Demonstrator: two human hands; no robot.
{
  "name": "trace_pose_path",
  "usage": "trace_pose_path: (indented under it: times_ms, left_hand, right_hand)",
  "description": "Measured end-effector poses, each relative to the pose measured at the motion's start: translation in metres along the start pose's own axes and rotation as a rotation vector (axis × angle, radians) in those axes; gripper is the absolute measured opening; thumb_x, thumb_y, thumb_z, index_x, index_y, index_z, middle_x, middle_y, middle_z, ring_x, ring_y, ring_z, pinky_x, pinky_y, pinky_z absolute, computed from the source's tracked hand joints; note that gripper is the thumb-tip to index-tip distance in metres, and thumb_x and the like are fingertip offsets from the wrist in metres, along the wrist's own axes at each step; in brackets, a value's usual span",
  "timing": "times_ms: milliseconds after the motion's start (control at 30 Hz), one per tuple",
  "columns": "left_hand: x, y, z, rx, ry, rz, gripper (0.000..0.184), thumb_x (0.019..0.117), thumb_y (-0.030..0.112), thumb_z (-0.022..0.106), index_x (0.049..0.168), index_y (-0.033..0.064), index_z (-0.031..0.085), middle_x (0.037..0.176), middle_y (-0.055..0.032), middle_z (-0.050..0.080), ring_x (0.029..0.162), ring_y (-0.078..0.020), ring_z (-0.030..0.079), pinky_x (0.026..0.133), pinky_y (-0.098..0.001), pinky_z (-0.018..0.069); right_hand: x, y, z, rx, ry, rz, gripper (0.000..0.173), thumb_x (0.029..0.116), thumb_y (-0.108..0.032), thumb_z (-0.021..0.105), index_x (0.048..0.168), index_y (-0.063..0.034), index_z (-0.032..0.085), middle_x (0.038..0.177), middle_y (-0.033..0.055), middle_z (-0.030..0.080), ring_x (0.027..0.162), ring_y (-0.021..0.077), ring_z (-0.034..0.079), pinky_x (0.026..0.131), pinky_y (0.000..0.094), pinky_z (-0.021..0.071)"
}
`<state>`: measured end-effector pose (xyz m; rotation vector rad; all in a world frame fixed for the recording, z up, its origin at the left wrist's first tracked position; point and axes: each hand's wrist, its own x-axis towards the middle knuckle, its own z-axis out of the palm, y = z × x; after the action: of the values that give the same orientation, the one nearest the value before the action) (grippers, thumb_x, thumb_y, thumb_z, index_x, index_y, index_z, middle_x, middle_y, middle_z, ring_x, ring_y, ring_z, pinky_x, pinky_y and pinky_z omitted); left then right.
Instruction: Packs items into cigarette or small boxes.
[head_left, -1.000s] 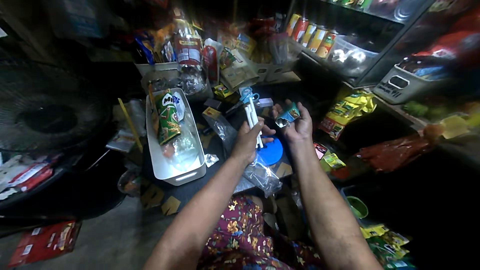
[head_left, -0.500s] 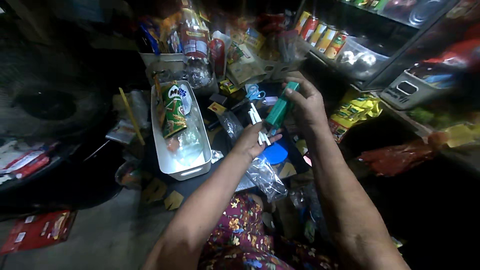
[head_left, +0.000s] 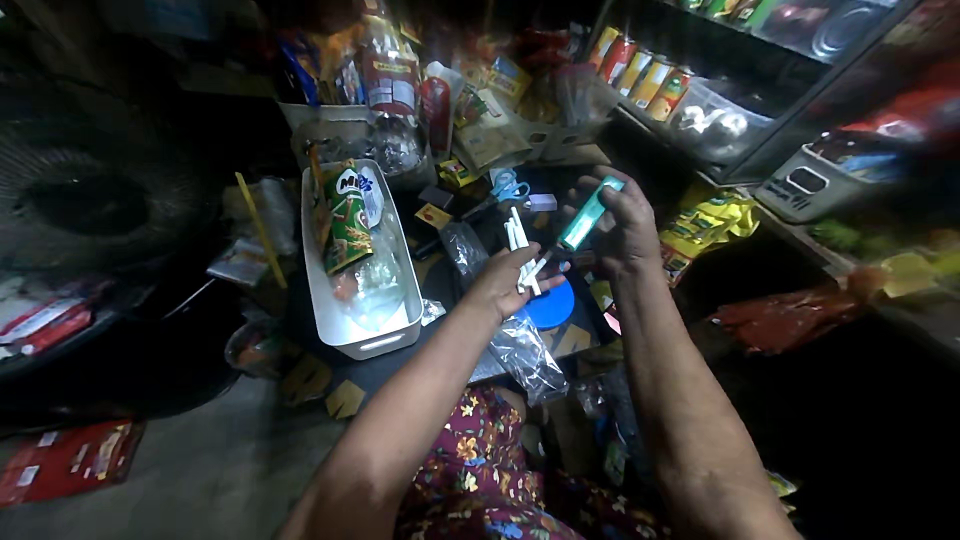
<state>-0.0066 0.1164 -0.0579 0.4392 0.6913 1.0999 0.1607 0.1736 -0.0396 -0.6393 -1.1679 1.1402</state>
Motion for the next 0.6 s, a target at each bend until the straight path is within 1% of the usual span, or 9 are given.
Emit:
trace_pose_path:
  times_ms: [133, 233, 333, 400, 467, 500, 533, 600]
  left_hand:
    - [-0.001, 0.0, -0.001, 0.028, 0.001, 0.0, 0.032, 0.1074, 0.015, 0.048, 0.137, 0.0052, 0.044, 0.112, -0.0163, 0.061, 0.089, -0.0256, 0.069, 0.074, -0.036, 0.0613]
    - [-0.002, -0.001, -0.001, 0.059, -0.014, 0.01, 0.024, 0.1072, 0.011, 0.048, 0.13, 0.004, 0.046, 0.104, -0.0142, 0.064, 0.082, -0.0209, 0.07, 0.07, -0.0305, 0.0612]
    - [-0.003, -0.001, -0.003, 0.161, -0.056, -0.002, 0.018, 0.1068, 0.01, 0.048, 0.124, 0.0055, 0.05, 0.098, -0.0105, 0.068, 0.073, -0.0118, 0.068, 0.06, -0.0205, 0.0544]
    - [-0.005, -0.001, -0.003, 0.236, -0.095, -0.02, 0.018, 0.106, 0.008, 0.049, 0.124, 0.0074, 0.052, 0.096, -0.0075, 0.069, 0.069, -0.0072, 0.066, 0.055, -0.0171, 0.0501]
    - [-0.007, 0.0, -0.002, 0.27, -0.121, -0.028, 0.021, 0.1052, 0.006, 0.05, 0.126, 0.0077, 0.054, 0.095, -0.0052, 0.068, 0.067, -0.005, 0.064, 0.053, -0.0158, 0.0486]
    - [-0.008, 0.0, -0.001, 0.262, -0.117, -0.027, 0.023, 0.1047, 0.005, 0.051, 0.128, 0.0077, 0.055, 0.095, -0.0053, 0.068, 0.068, -0.0053, 0.064, 0.053, -0.016, 0.0485]
    - [-0.008, 0.0, -0.001, 0.246, -0.111, -0.02, 0.025, 0.1043, 0.005, 0.051, 0.129, 0.008, 0.055, 0.094, -0.0051, 0.068, 0.068, -0.0057, 0.064, 0.054, -0.0163, 0.0489]
    - [-0.007, 0.001, -0.002, 0.191, -0.104, -0.001, 0.028, 0.1043, 0.005, 0.051, 0.132, 0.008, 0.053, 0.093, -0.005, 0.067, 0.071, -0.008, 0.065, 0.058, -0.0184, 0.0528]
  right_hand:
    - [0.0, 0.0, 0.004, -0.131, 0.006, -0.063, 0.031, 0.0986, -0.008, 0.052, 0.129, -0.0042, 0.055, 0.114, 0.0032, 0.066, 0.1, 0.0136, 0.068, 0.089, 0.0342, 0.0587]
    - [0.0, -0.004, 0.006, -0.12, 0.064, -0.055, 0.032, 0.0987, -0.009, 0.052, 0.131, -0.0046, 0.053, 0.115, 0.0046, 0.064, 0.1, 0.0152, 0.067, 0.087, 0.0358, 0.0591]
    - [0.002, -0.005, 0.002, -0.087, 0.144, -0.035, 0.031, 0.1011, -0.009, 0.049, 0.132, -0.0057, 0.051, 0.113, 0.0039, 0.066, 0.097, 0.015, 0.068, 0.084, 0.0351, 0.0597]
    - [0.004, -0.004, -0.003, -0.06, 0.178, -0.022, 0.031, 0.1021, -0.009, 0.047, 0.132, -0.0061, 0.051, 0.11, 0.0032, 0.066, 0.094, 0.0147, 0.068, 0.083, 0.0349, 0.0596]
    - [0.005, -0.002, -0.007, -0.01, 0.225, -0.004, 0.03, 0.1041, -0.011, 0.045, 0.134, -0.007, 0.049, 0.109, 0.003, 0.065, 0.094, 0.0149, 0.068, 0.084, 0.0353, 0.059]
    - [0.006, 0.0, -0.011, 0.047, 0.259, 0.003, 0.03, 0.1053, -0.012, 0.043, 0.134, -0.0073, 0.049, 0.109, 0.0033, 0.065, 0.094, 0.0156, 0.068, 0.084, 0.0359, 0.0591]
    - [0.006, 0.002, -0.014, 0.141, 0.299, 0.015, 0.03, 0.107, -0.014, 0.041, 0.135, -0.0073, 0.048, 0.109, 0.0048, 0.064, 0.095, 0.0176, 0.068, 0.087, 0.0378, 0.0587]
    - [0.006, 0.004, -0.017, 0.359, 0.39, 0.046, 0.027, 0.1087, -0.019, 0.038, 0.13, -0.0087, 0.05, 0.104, 0.0069, 0.066, 0.094, 0.0216, 0.07, 0.087, 0.0417, 0.0594]
